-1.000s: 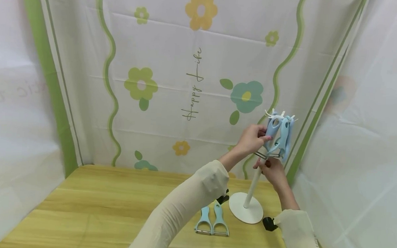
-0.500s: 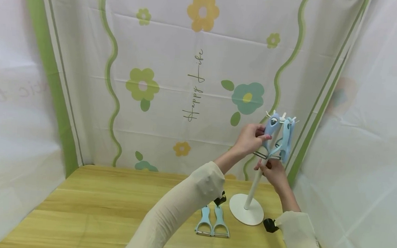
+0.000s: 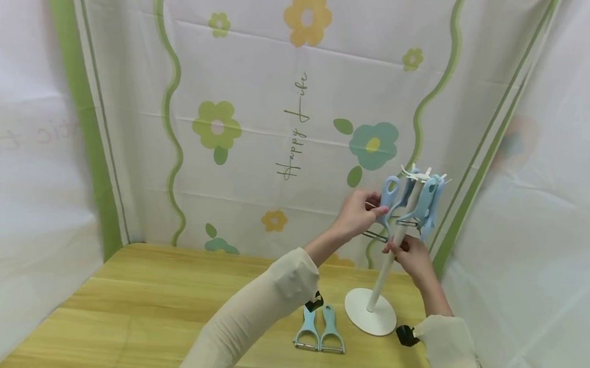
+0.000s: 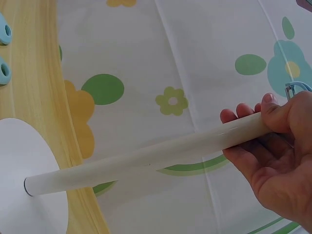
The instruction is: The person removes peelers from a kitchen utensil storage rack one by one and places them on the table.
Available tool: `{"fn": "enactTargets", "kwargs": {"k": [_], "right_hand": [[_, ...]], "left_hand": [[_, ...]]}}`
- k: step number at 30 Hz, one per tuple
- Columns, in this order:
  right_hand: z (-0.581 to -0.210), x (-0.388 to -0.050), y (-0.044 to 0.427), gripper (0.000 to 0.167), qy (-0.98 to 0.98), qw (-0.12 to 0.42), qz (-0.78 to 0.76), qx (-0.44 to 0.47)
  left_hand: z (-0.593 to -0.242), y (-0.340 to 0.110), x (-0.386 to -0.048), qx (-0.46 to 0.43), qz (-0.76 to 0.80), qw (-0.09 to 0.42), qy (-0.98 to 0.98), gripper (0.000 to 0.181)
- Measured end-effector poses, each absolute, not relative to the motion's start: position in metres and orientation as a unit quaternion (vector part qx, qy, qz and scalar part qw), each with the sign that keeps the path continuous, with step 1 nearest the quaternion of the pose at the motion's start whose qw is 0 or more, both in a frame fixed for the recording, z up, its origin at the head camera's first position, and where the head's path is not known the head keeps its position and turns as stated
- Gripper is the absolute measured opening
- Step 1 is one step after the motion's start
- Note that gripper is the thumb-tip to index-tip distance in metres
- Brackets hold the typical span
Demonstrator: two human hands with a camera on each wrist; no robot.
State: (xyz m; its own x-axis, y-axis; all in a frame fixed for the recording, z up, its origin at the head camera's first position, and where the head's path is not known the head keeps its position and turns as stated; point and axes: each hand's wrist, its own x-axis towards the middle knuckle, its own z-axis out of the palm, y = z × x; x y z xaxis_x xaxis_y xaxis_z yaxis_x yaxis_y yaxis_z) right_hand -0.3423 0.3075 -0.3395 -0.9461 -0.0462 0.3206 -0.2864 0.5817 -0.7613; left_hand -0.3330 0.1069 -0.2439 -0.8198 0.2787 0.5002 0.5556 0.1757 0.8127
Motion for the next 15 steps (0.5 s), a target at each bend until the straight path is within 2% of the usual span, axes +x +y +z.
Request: {"fn": "enactTargets", "kwargs": {"k": [15], "right_hand": [[-0.343, -0.346, 0.310, 0.021, -0.879, 0.130, 0.447, 0.098]], "left_hand": [[-0.267, 0.084, -0.329, -0.256, -0.580, 0.101, -0.767, 0.011]]}}
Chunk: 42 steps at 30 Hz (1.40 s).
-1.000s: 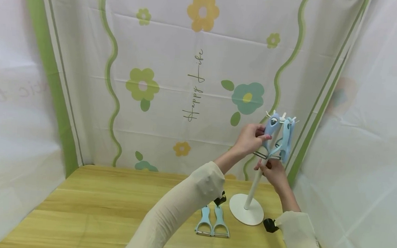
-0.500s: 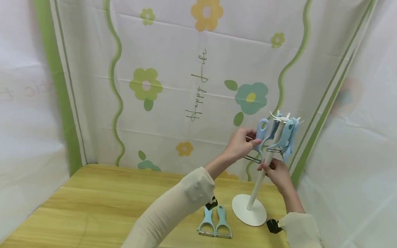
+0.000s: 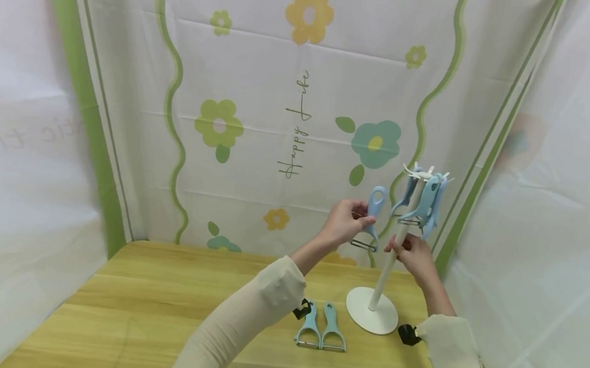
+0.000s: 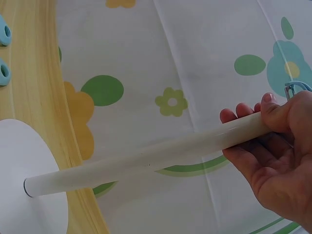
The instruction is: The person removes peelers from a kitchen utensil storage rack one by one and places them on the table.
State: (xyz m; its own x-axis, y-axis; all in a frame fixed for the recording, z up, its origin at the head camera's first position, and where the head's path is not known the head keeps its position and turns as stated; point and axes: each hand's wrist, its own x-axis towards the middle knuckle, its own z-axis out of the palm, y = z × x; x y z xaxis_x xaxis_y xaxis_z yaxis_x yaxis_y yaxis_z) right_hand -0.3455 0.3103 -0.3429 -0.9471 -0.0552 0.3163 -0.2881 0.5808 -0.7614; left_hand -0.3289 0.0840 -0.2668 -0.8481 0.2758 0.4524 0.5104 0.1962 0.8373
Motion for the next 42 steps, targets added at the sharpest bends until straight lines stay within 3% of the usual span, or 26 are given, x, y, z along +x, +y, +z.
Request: {"fn": "enactTargets", "kwargs": {"k": [42], "right_hand": [[-0.342, -0.343, 0.310, 0.024, -0.883, 0.127, 0.444, 0.088]], "left_hand": [[-0.317, 0.031, -0.316, -0.184, -0.590, 0.099, -0.779, 0.014]]}}
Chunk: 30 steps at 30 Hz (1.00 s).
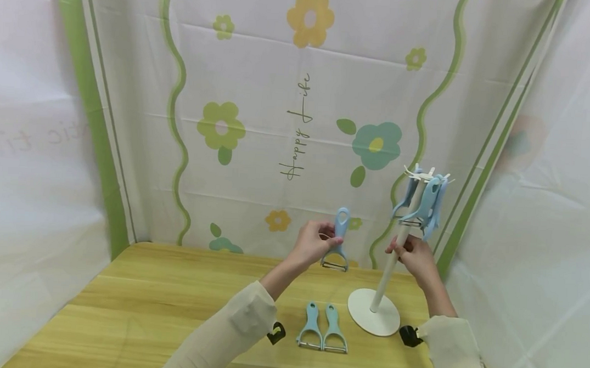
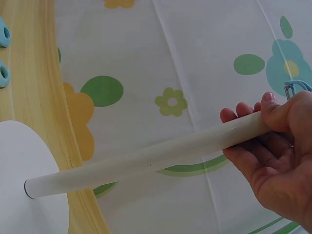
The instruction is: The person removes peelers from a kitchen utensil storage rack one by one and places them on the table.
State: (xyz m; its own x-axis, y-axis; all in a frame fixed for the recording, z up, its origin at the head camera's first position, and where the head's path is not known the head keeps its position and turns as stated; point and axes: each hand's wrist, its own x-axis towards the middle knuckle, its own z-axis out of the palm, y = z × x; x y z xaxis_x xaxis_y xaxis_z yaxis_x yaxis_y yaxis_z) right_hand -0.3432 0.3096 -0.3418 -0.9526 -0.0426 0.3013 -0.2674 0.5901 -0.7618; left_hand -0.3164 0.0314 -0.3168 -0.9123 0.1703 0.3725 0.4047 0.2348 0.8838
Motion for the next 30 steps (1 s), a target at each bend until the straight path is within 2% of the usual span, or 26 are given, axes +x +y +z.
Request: {"fn": "enactTargets", "kwargs": {"k": [30], "right_hand": [[-0.342, -0.343, 0.310, 0.026, -0.878, 0.122, 0.454, 0.090]], "left_hand": [[-0.367, -0.001, -0.306, -0.138, -0.626, 0.061, -0.765, 0.014]]}}
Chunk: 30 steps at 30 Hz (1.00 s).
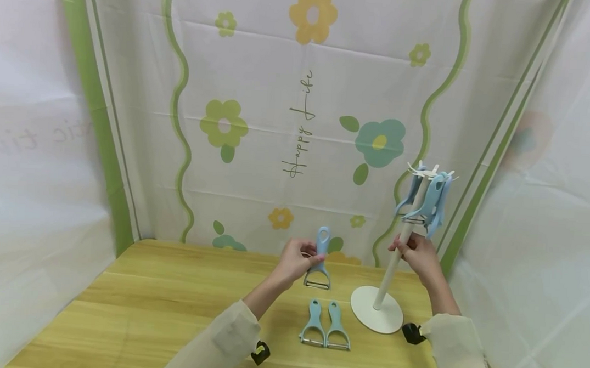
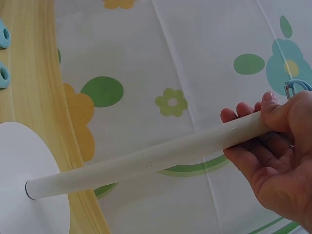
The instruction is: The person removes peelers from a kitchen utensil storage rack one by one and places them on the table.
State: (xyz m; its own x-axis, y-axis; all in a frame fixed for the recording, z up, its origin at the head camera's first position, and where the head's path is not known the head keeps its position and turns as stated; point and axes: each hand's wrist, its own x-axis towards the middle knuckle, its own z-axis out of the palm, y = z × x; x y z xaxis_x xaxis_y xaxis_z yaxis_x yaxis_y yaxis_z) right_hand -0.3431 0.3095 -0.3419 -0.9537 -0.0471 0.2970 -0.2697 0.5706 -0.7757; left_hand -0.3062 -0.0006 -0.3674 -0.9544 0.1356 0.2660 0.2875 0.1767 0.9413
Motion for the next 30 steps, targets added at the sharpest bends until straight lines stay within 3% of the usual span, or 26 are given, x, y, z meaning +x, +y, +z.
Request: {"fn": "enactTargets", "kwargs": {"k": [30], "right_hand": [[-0.342, -0.343, 0.311, 0.027, -0.876, 0.124, 0.456, 0.095]], "left_hand": [[-0.429, -0.031, -0.301, -0.092, -0.610, -0.003, -0.787, 0.012]]}}
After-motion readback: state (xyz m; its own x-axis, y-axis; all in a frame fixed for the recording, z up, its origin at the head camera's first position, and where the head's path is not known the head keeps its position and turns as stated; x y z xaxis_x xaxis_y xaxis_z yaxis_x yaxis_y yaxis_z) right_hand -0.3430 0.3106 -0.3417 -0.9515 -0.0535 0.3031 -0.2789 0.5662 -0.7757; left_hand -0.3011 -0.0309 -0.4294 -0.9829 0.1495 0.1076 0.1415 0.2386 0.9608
